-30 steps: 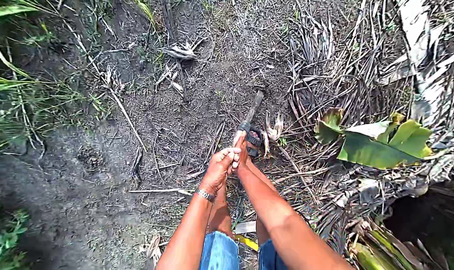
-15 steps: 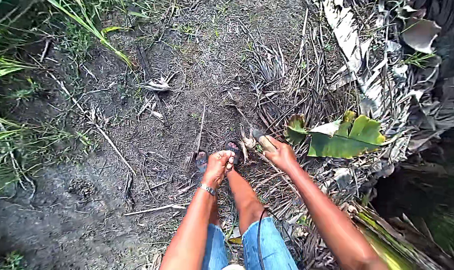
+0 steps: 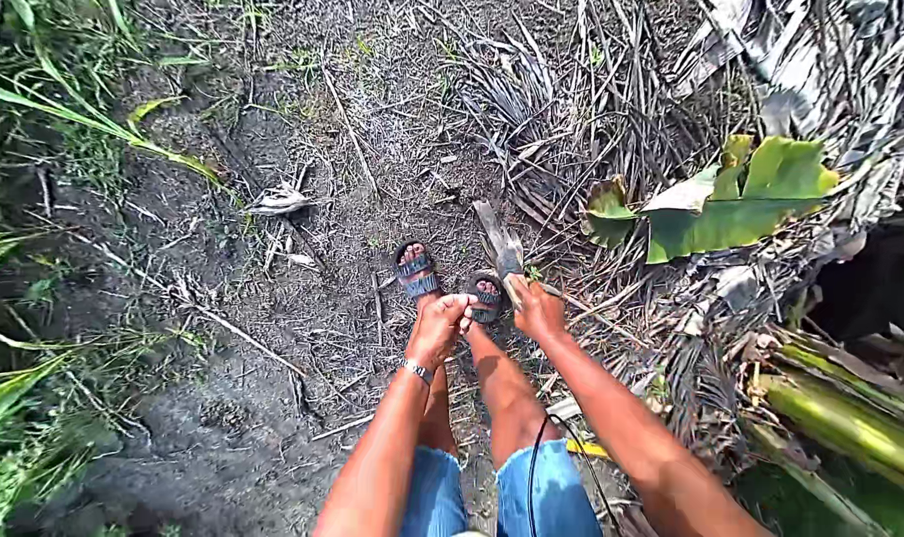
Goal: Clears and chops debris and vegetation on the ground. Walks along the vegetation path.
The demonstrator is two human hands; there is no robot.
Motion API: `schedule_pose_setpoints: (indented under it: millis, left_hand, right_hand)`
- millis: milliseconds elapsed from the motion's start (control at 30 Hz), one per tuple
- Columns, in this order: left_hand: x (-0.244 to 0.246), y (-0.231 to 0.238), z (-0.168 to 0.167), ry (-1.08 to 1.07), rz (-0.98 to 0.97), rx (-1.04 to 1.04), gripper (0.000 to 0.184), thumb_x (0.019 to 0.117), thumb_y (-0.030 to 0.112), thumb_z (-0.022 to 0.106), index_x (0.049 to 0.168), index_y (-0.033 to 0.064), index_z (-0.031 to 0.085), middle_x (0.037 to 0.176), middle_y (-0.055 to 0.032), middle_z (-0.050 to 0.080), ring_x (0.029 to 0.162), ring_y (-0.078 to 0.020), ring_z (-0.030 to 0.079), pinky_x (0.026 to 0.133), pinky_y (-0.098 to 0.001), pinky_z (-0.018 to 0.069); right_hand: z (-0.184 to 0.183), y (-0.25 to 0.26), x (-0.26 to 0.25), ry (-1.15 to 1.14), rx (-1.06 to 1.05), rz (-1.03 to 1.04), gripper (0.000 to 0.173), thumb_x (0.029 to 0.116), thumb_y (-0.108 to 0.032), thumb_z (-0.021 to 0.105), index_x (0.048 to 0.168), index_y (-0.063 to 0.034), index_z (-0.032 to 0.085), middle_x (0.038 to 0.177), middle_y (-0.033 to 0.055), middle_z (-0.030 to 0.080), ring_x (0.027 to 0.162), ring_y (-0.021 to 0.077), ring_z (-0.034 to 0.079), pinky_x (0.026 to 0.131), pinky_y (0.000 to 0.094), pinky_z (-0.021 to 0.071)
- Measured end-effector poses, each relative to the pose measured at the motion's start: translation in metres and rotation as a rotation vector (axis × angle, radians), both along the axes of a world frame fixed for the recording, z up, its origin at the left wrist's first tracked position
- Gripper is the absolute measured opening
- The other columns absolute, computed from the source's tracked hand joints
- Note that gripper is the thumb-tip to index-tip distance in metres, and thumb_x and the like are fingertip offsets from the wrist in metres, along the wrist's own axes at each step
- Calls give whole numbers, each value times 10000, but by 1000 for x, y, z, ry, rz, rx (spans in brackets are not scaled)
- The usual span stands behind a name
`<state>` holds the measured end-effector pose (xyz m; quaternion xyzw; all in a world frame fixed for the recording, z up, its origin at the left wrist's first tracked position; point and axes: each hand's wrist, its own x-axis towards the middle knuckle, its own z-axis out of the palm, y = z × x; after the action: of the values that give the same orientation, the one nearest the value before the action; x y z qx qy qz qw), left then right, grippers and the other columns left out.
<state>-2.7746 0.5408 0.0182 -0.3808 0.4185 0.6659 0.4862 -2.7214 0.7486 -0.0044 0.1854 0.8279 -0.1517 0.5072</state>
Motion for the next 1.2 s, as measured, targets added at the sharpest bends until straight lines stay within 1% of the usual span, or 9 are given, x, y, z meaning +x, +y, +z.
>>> schedule_pose_setpoints:
  millis: [200, 333, 433, 533, 667, 733, 833, 1000, 1200]
  left_hand:
    - [-8, -16, -8, 4, -120, -4, 262, 1072, 43, 443, 1217, -36, 647, 817, -24, 628, 643, -80, 562, 621, -228, 507]
    - [-19, -28, -14, 13, -182, -33, 255, 1039, -19, 471, 1207, -58, 659, 819, -58, 665, 636, -88, 574, 620, -239, 513]
    - [-29, -22, -20, -64, -185, -78, 194, 1049, -12, 483, 1125, -61, 654, 767, -65, 667, 572, -77, 572, 550, -217, 500]
    - [-42, -4, -28, -89, -214, -116, 201, 1075, 43, 466, 1019, -44, 638, 675, -33, 614, 511, -59, 526, 491, -195, 454]
    - [-54, 35, -52, -64, -302, -135, 227, 1094, 161, 476, 981, 20, 613, 649, 18, 550, 480, -37, 478, 456, -181, 435]
    - [-63, 55, -69, -67, -318, -156, 252, 1098, 209, 474, 959, 47, 608, 636, 30, 525, 457, -33, 442, 425, -182, 390]
    - [-83, 86, -86, -123, -300, -218, 277, 1108, 216, 449, 946, 34, 582, 607, 19, 494, 426, -47, 413, 394, -193, 353]
    - [-107, 111, -107, -179, -303, -271, 302, 1119, 298, 416, 954, 78, 542, 596, 30, 469, 414, -45, 399, 390, -195, 362]
    - [-126, 125, -127, -162, -307, -282, 393, 1121, 393, 388, 926, 88, 540, 572, 40, 472, 405, -44, 414, 392, -202, 386]
  right_hand:
    - [-45, -99, 71, -2, 46, -276, 713, 965, -221, 621, 1626, -219, 353, 1429, 256, 552, 1139, 404, 660, 940, 539, 553]
    - [-67, -126, 72, -19, -5, -371, 810, 919, -99, 593, 1654, -169, 259, 1466, 267, 519, 1154, 387, 666, 966, 497, 559]
    - [-45, -99, 46, -68, -77, -407, 888, 899, -124, 668, 1663, -184, 221, 1486, 245, 513, 1128, 396, 676, 963, 541, 551]
    - [0, -41, -15, -107, -124, -342, 939, 860, -160, 700, 1666, -220, 220, 1336, 228, 639, 1138, 429, 660, 960, 626, 508]
    - [25, 49, -112, -163, -163, -323, 870, 811, -165, 775, 1598, -259, 416, 1216, 243, 699, 1105, 476, 658, 892, 727, 483]
    - [19, 82, -149, -151, -185, -352, 817, 774, -116, 768, 1538, -263, 520, 1165, 208, 716, 911, 400, 700, 751, 656, 548]
    - [16, 109, -187, -169, -233, -445, 758, 789, -30, 730, 1499, -243, 570, 1008, 179, 724, 581, 248, 597, 533, 465, 511]
    - [12, 128, -204, -201, -289, -524, 704, 832, 3, 689, 1491, -219, 581, 914, 114, 742, 510, 163, 545, 477, 356, 469]
    - [14, 132, -208, -204, -297, -513, 691, 820, -6, 686, 1471, -225, 603, 912, 112, 726, 490, 142, 521, 463, 338, 461]
